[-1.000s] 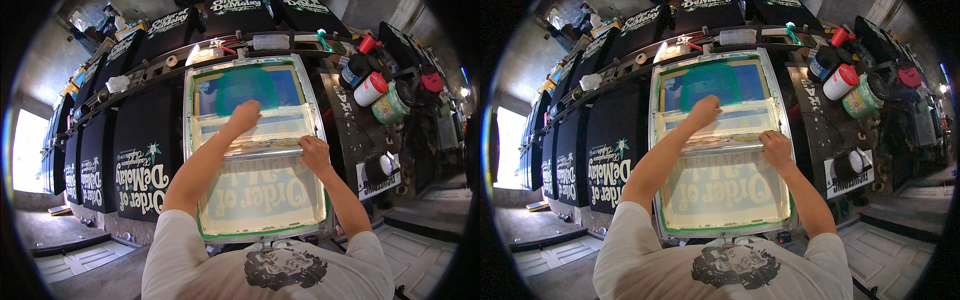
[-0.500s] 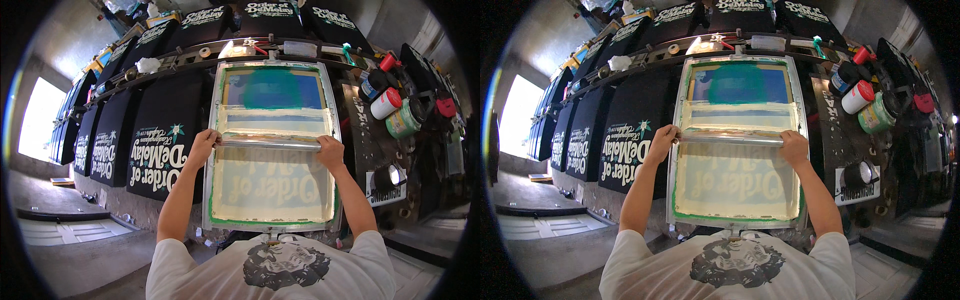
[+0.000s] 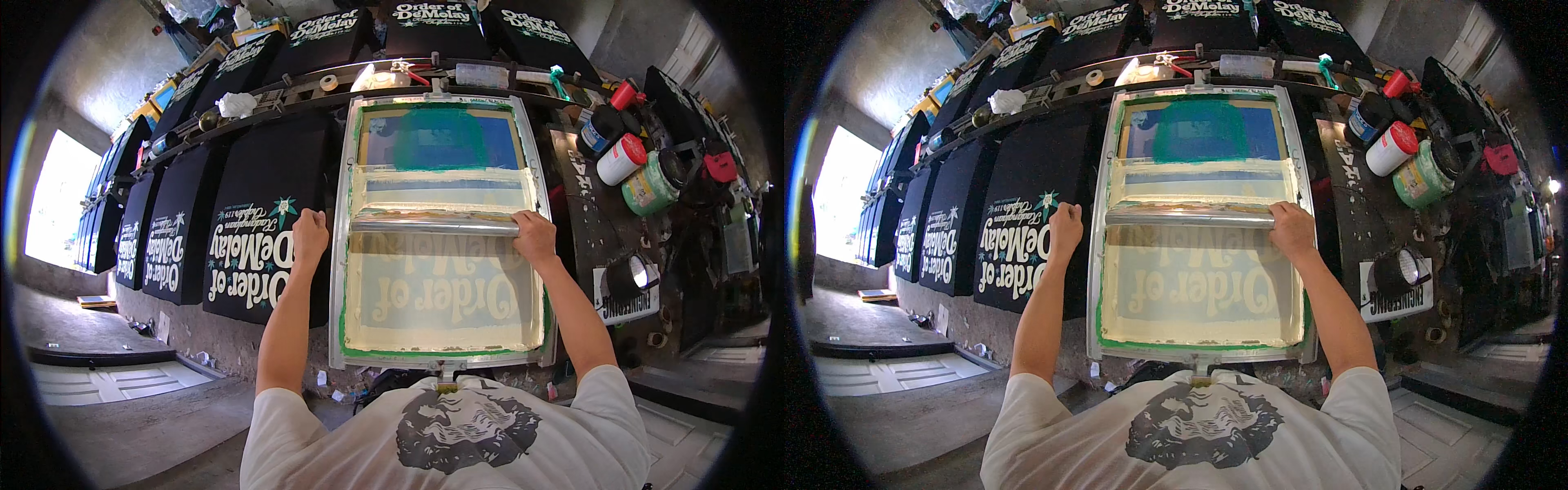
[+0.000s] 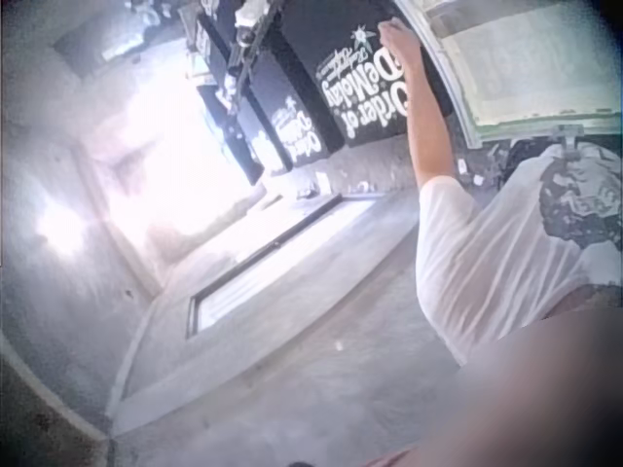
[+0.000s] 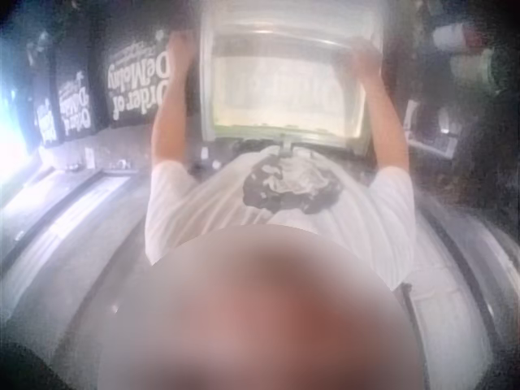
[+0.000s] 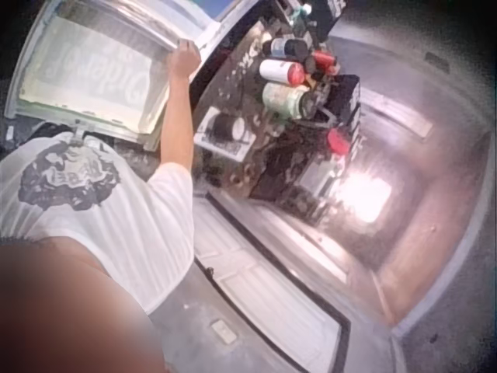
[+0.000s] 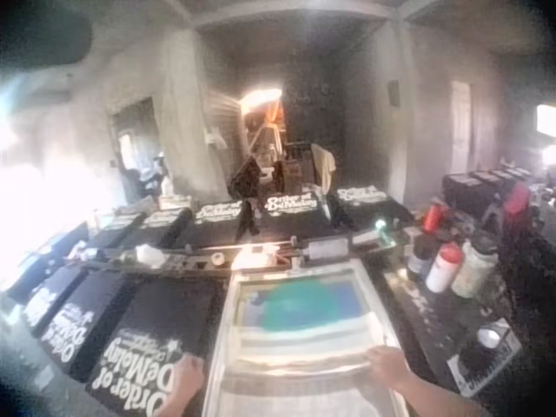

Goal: The person uses a squeegee to pull white ink across a screen-printing frame, transferring the design onto a black t-shirt. The person repeats the squeegee stroke multiple times to ensure even ink coverage on the garment.

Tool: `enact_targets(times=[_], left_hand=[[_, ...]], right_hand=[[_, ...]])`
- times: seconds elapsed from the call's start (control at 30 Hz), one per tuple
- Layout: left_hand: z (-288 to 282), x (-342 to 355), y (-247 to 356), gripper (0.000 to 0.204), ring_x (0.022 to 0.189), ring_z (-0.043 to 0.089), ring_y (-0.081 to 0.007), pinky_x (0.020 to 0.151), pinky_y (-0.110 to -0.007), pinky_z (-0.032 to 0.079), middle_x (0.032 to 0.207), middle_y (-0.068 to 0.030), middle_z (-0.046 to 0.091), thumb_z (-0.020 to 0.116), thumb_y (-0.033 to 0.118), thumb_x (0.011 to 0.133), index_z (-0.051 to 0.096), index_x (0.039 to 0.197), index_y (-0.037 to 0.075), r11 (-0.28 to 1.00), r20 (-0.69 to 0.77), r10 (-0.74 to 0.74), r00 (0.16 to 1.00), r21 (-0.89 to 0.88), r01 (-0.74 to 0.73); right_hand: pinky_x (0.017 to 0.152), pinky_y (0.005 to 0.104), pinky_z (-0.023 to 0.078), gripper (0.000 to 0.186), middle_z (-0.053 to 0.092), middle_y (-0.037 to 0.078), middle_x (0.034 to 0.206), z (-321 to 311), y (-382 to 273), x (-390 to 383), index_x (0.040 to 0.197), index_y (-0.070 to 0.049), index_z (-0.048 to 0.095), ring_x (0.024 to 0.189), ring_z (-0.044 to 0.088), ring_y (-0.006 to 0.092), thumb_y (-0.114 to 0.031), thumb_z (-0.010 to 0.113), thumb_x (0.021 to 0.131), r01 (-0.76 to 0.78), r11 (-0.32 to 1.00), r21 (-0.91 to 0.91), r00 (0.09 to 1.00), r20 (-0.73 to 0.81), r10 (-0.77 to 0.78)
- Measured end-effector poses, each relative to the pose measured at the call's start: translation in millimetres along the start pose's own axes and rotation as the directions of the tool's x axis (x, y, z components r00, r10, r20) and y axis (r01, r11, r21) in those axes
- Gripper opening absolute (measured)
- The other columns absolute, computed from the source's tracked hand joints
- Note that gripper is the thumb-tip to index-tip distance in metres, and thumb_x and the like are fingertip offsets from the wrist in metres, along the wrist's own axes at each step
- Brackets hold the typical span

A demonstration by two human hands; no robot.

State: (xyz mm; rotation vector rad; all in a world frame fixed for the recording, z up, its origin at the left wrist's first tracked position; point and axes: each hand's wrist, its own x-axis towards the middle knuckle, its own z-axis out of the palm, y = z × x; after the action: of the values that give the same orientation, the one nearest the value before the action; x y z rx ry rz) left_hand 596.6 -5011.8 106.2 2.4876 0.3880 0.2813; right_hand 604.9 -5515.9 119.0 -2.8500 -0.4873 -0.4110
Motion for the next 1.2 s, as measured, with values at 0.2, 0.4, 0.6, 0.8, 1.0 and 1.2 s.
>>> enact_targets(times=[0.2,0.4,0.6,0.8,1.0,1.2], left_hand=[[0,8,12,0.027,0.097,0.067,-0.0515,0.087,-0.054,0.054,0.095,-0.0312,0.071,0.061,0.021,0.099,0.071,0.094,-0.003,0.916,0.170,-0.282,0.944,0.341,0.212],[29,18,-20,0.039,0.114,0.059,-0.0486,0.098,-0.049,0.050,0.116,-0.0275,0.064,0.060,-0.008,0.076,0.064,0.114,-0.001,0.989,0.010,0.104,0.995,-0.104,-0.102],[26,-8,33,0.050,0.116,0.058,-0.0402,0.098,-0.044,0.046,0.120,-0.0175,0.062,0.067,-0.004,0.065,0.061,0.114,0.001,0.772,0.120,0.635,0.763,-0.123,-0.623],[53,-3,32,0.039,0.104,0.063,-0.0331,0.091,-0.043,0.047,0.106,-0.0106,0.068,0.069,-0.006,0.063,0.069,0.101,0.004,0.760,0.094,0.646,0.758,0.018,-0.650],[85,32,42,0.031,0.095,0.066,-0.0331,0.088,-0.043,0.049,0.095,-0.0096,0.071,0.069,-0.005,0.063,0.074,0.092,0.004,0.806,-0.014,0.592,0.806,0.033,-0.591],[82,82,49,0.022,0.085,0.065,-0.0330,0.080,-0.044,0.048,0.084,-0.0110,0.069,0.066,-0.002,0.066,0.072,0.086,0.004,0.832,-0.040,0.554,0.832,-0.015,-0.555]], right_hand=[[0.081,0.0408,0.057,0.032,0.073,0.008,0.097,-1,1,0,0.098,-0.009,0.073,0.096,0.070,0.0279,-0.003,0.072,0.067,-0.037,0.999,-0.013,0.999,0.021,0.037],[0.081,0.0409,0.057,0.030,0.073,0.007,0.097,-1,1,3,0.098,-0.009,0.073,0.095,0.070,0.0281,-0.003,0.071,0.068,-0.044,0.999,-0.015,0.998,0.041,0.044],[0.081,0.0406,0.057,0.031,0.073,0.007,0.097,4,8,5,0.097,-0.009,0.072,0.094,0.070,0.0282,-0.004,0.072,0.067,-0.013,1.000,-0.028,1.000,0.027,0.014],[0.077,0.0397,0.057,0.031,0.072,0.007,0.096,11,10,8,0.094,-0.009,0.071,0.090,0.070,0.0274,-0.005,0.074,0.064,0.073,0.997,-0.011,0.996,-0.046,-0.073],[0.074,0.0400,0.058,0.028,0.073,0.006,0.091,23,27,52,0.091,-0.011,0.072,0.087,0.071,0.0266,-0.005,0.073,0.064,0.058,0.996,-0.064,0.996,-0.058,-0.062],[0.076,0.0469,0.058,0.024,0.075,0.014,0.086,8,33,111,0.088,-0.012,0.079,0.086,0.072,0.0357,-0.012,0.067,0.067,-0.015,0.996,-0.083,0.984,0.175,0.030]])
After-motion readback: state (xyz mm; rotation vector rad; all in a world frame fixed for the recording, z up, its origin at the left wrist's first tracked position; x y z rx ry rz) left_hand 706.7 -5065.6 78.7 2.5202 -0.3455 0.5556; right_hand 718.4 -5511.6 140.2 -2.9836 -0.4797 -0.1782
